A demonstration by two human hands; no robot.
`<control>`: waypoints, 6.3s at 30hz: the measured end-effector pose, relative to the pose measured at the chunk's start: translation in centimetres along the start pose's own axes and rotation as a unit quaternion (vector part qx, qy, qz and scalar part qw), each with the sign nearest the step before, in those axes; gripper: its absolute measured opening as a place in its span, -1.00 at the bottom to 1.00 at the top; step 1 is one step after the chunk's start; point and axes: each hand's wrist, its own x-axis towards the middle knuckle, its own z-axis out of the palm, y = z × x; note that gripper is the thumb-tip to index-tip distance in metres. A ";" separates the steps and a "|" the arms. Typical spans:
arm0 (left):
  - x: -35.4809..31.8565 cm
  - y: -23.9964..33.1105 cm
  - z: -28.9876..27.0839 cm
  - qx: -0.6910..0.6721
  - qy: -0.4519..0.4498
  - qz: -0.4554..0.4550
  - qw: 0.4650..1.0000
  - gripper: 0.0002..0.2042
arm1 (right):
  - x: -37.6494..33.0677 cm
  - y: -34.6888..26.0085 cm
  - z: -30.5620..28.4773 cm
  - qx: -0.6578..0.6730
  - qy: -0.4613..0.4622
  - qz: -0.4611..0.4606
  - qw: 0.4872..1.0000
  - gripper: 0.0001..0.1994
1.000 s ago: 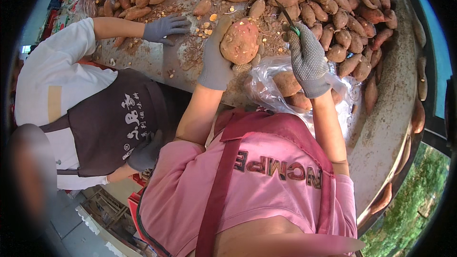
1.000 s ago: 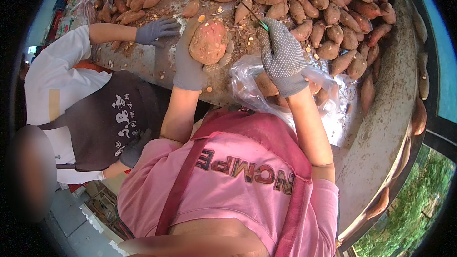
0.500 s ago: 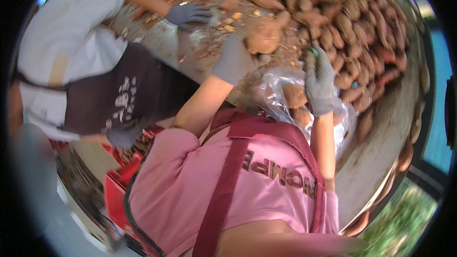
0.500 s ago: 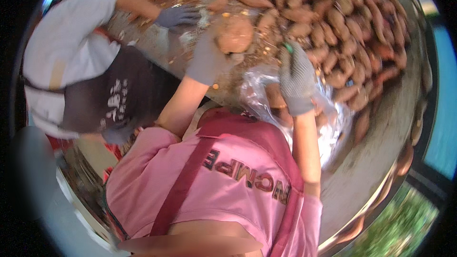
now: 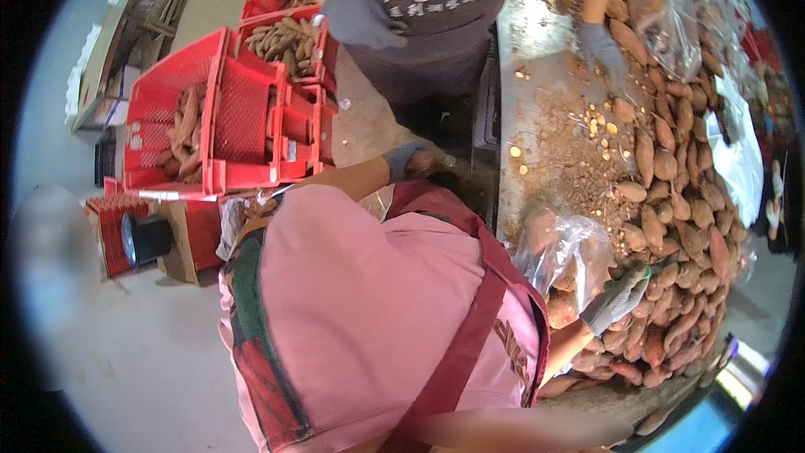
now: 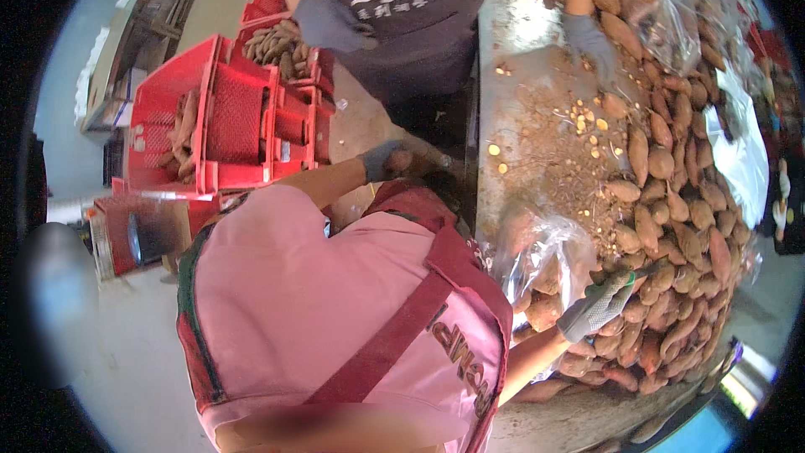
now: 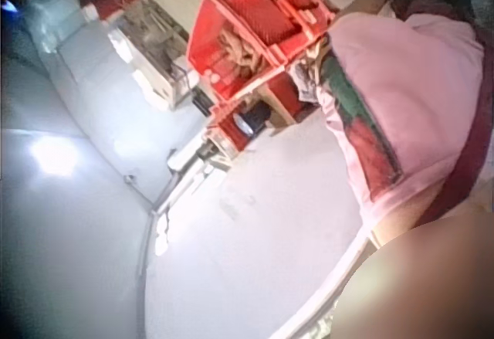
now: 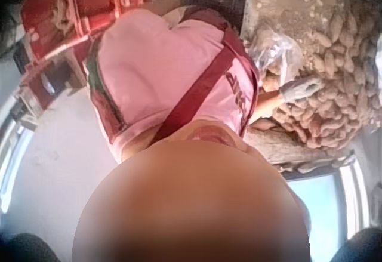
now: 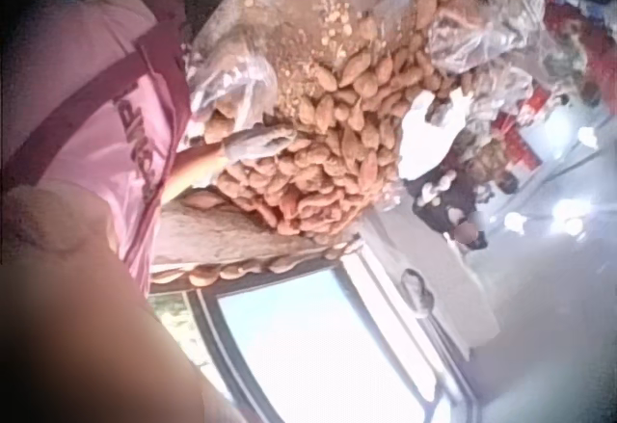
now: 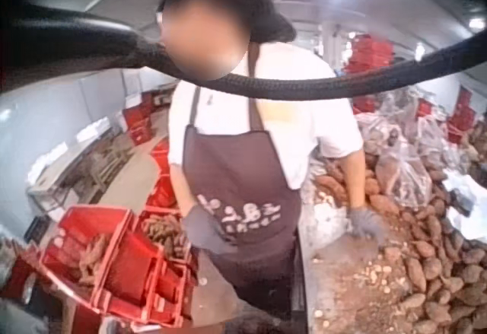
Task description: The person uses a small knife to peel the skin off sweet potatoes while standing at a large metal table. They pick up individual potatoes from a large pile, remove the skin, and place the peeled items into a clear plastic bag. Another person works alongside them performing the same task.
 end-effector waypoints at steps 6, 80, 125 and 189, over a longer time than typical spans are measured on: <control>-5.9 -6.0 -6.1 -0.201 0.118 -0.012 0.972 -0.70 | -0.2 0.0 1.1 0.052 -0.025 -0.009 0.998 -0.60; 5.7 2.7 25.3 0.403 -0.329 0.133 0.844 -0.53 | -6.5 5.7 -4.5 -0.007 0.020 0.094 0.995 -0.65; 22.5 8.7 48.7 0.846 -0.096 0.461 0.250 -0.45 | -9.3 9.3 -6.7 0.267 0.164 0.143 0.939 -0.77; -2.2 2.0 48.7 0.049 -0.223 -0.032 0.973 -0.50 | 0.3 2.0 -3.6 -0.416 0.105 -0.199 0.881 -0.73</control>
